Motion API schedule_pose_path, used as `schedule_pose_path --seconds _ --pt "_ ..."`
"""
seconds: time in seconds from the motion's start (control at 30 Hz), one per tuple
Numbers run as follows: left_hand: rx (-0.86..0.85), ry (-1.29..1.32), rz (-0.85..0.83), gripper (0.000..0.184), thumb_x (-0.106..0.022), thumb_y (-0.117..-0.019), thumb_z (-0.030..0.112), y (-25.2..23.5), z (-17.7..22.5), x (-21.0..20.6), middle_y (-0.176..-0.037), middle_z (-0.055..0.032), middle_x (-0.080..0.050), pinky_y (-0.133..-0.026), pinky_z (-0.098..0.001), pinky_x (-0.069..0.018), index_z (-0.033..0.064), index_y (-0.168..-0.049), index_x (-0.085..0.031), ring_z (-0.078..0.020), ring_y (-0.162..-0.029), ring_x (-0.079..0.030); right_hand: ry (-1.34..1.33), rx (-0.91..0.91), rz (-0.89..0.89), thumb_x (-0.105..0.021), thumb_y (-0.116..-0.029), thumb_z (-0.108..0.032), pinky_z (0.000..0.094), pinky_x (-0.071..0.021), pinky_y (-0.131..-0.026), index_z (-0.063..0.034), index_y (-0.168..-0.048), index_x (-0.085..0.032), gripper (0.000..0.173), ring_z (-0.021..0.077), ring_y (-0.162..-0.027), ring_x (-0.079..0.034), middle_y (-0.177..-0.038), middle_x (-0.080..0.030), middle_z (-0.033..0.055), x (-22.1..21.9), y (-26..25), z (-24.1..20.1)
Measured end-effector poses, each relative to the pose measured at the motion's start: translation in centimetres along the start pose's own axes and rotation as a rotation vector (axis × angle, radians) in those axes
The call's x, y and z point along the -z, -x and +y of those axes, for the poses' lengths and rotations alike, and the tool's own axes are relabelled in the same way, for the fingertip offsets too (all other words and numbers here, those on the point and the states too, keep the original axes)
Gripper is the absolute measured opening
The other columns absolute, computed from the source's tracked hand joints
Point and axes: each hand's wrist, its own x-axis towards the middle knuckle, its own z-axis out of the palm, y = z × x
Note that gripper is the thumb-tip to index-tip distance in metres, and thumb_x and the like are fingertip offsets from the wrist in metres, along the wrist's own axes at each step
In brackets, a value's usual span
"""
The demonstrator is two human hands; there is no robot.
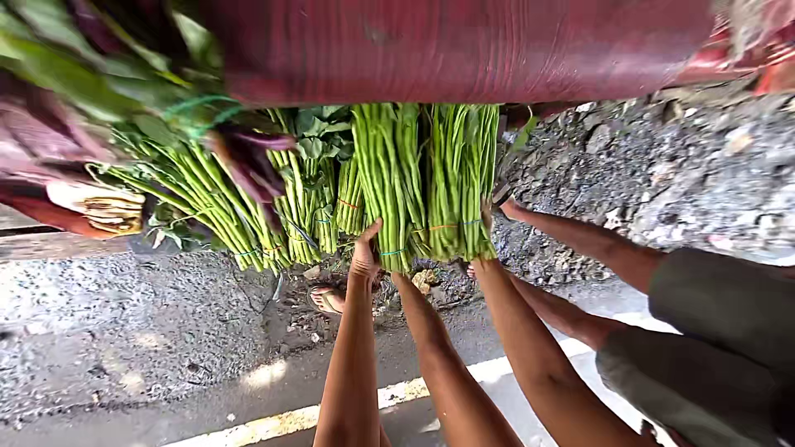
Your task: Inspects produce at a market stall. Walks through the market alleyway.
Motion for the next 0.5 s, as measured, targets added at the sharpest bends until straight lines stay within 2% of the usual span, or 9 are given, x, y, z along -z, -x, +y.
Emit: schedule_pose_path --seconds 0.03,0.07,0.1,0.13,0.17,0.27,0.37,0.43,0.5 --pt "0.038 -0.133 -0.010 0.047 -0.052 -0.1026 0.041 0.0 0.3 0.5 -0.117 -0.0083 -0.071 -0.088 -0.0403 -0.0593 0.0169 -0.142 -0.053 -0.0187 -0.101 -0.070 0.150 0.137 -0.098 -0.042 -0.1094 -0.043 0.0292 -0.0605 -0.079 -0.0153 -0.128 -0.062 0.039 0.0070 -0.088 -0.069 -0.100 -0.071 0.0005 2.8 -2.8 1.9" --pt "0.050 -0.249 -0.013 0.056 -0.053 -0.1040 0.042 0.5 0.8 0.6 -0.130 -0.0103 -0.066 -0.097 -0.0427 -0.0561 0.0168 -0.153 -0.042 -0.0210 -0.113 -0.066 0.274 0.220 -0.071 -0.045 -0.1054 -0.054 0.0359 -0.0604 -0.086 -0.0143 -0.135 -0.061 0.052 0.0119 -0.100 -0.070 -0.112 -0.072 0.0041 4.4 -4.4 2.9" --pt "0.045 -0.352 0.014 0.061 -0.055 -0.1044 0.041 1.7 1.5 0.5 -0.141 -0.0117 -0.060 -0.104 -0.0438 -0.0522 0.0151 -0.157 -0.036 -0.0220 -0.123 -0.062 0.387 0.270 0.026 -0.051 -0.1009 -0.061 0.0430 -0.0599 -0.091 -0.0101 -0.134 -0.064 0.062 0.0186 -0.106 -0.070 -0.117 -0.073 0.0095 5.3 -5.0 3.2" --pt "0.027 -0.447 0.056 0.065 -0.056 -0.1049 0.039 3.2 2.2 0.4 -0.150 -0.0143 -0.052 -0.110 -0.0443 -0.0469 0.0108 -0.159 -0.032 -0.0232 -0.133 -0.055 0.505 0.314 0.117 -0.055 -0.1001 -0.059 0.0469 -0.0567 -0.097 -0.0072 -0.132 -0.066 0.062 0.0227 -0.113 -0.068 -0.122 -0.071 0.0130 5.8 -4.5 2.9" --pt "-0.008 -0.529 0.105 0.064 -0.056 -0.1054 0.034 5.1 2.9 0.6 -0.154 -0.0176 -0.047 -0.113 -0.0442 -0.0448 0.0057 -0.158 -0.032 -0.0251 -0.137 -0.052 0.620 0.354 0.172 -0.057 -0.1020 -0.051 0.0495 -0.0498 -0.106 -0.0049 -0.134 -0.065 0.057 0.0262 -0.123 -0.063 -0.131 -0.067 0.0159 6.0 -3.4 2.1" --pt "-0.026 -0.738 0.144 0.057 -0.054 -0.1060 0.023 14.3 5.8 3.4 -0.148 -0.0219 -0.053 -0.113 -0.0430 -0.0452 -0.0017 -0.154 -0.036 -0.0271 -0.135 -0.055 0.914 0.466 0.239 -0.057 -0.1041 -0.041 0.0496 -0.0447 -0.112 -0.0060 -0.141 -0.060 0.051 0.0318 -0.133 -0.057 -0.142 -0.060 0.0189 4.7 3.4 -0.2" --pt "0.061 -0.882 0.120 0.053 -0.051 -0.1071 0.022 24.3 9.3 8.2 -0.143 -0.0220 -0.057 -0.110 -0.0443 -0.0473 -0.0014 -0.153 -0.037 -0.0285 -0.130 -0.059 1.188 0.527 0.011 -0.058 -0.1019 -0.038 0.0517 -0.0354 -0.120 -0.0074 -0.152 -0.049 0.059 0.0356 -0.145 -0.043 -0.155 -0.047 0.0215 0.3 7.9 -1.1" --pt "0.132 -0.942 0.160 0.051 -0.047 -0.1089 0.023 30.1 10.9 12.2 -0.141 -0.0251 -0.057 -0.108 -0.0489 -0.0485 -0.0028 -0.152 -0.039 -0.0340 -0.126 -0.061 1.295 0.400 -0.112 -0.059 -0.1021 -0.039 0.0553 -0.0298 -0.122 -0.0076 -0.157 -0.041 0.066 0.0385 -0.150 -0.035 -0.161 -0.037 0.0237 -3.0 7.9 -0.6" --pt "0.197 -0.994 0.239 0.047 -0.044 -0.1099 0.024 34.2 12.7 16.3 -0.136 -0.0281 -0.060 -0.107 -0.0543 -0.0484 -0.0048 -0.147 -0.046 -0.0398 -0.122 -0.063 1.324 0.215 -0.123 -0.060 -0.1019 -0.041 0.0605 -0.0319 -0.119 -0.0040 -0.158 -0.038 0.070 0.0435 -0.148 -0.037 -0.159 -0.036 0.0288 -6.6 7.0 -0.3"
